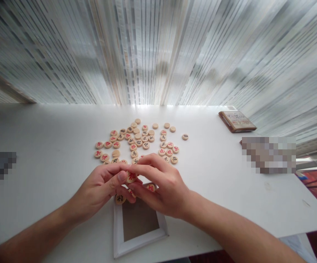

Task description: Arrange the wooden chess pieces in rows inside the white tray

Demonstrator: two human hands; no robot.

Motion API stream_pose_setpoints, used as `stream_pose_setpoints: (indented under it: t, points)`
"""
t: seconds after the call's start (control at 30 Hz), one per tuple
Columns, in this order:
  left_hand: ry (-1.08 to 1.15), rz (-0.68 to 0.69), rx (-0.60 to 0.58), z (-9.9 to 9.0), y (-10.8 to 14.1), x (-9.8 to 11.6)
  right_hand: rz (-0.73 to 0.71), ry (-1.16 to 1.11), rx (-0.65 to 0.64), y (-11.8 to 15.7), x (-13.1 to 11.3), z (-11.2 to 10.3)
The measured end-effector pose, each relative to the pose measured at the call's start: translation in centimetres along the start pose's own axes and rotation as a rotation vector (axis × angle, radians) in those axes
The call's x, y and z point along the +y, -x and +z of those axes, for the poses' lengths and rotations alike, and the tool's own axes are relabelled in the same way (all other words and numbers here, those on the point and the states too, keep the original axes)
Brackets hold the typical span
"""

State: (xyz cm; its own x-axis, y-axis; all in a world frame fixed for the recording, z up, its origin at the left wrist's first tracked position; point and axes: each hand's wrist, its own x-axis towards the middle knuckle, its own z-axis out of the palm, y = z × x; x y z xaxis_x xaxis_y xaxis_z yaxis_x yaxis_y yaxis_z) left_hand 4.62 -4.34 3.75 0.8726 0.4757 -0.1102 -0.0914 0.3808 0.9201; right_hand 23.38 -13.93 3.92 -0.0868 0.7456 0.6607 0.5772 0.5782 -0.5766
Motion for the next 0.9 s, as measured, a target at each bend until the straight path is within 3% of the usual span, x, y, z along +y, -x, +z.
stream_pose_setpoints:
  t: [0.07, 0.17, 0.3, 0.43, 0.57, 0.73, 0.9]
  points:
    - [-0.064, 0.033, 0.048, 0.1, 0.1, 0.3, 0.020, -0.006, 0.010, -0.3, -0.1, -0.5]
    - [-0.168, 0.170, 0.212, -0.3, 0.1, 0.6, 0.116, 0.015, -0.011, -0.8, 0.1, -2.3]
    - [-0.321, 0.239, 0.341, -1.3, -0.2, 0.5, 0.270, 0.035, -0.258, -1.5, 0.5, -4.9]
    - [-0.398, 0.237, 0.338, -1.7, -0.4, 0.1, 0.305, 0.084, -0.517, -1.6, 0.2, -5.5]
    - [-0.416, 0.248, 0.320, -1.5, -0.3, 0.0, 0.324, 0.147, -0.682, -1.3, -0.1, -4.9]
    - [-0.432, 0.254, 0.337, -1.3, -0.3, 0.3, 0.387, 0.195, -0.758, -1.1, 0.0, -4.7]
    - [-0.426, 0.257, 0.355, -1.3, -0.4, 0.3, 0.357, 0.243, -0.752, -1.1, 0.0, -4.6]
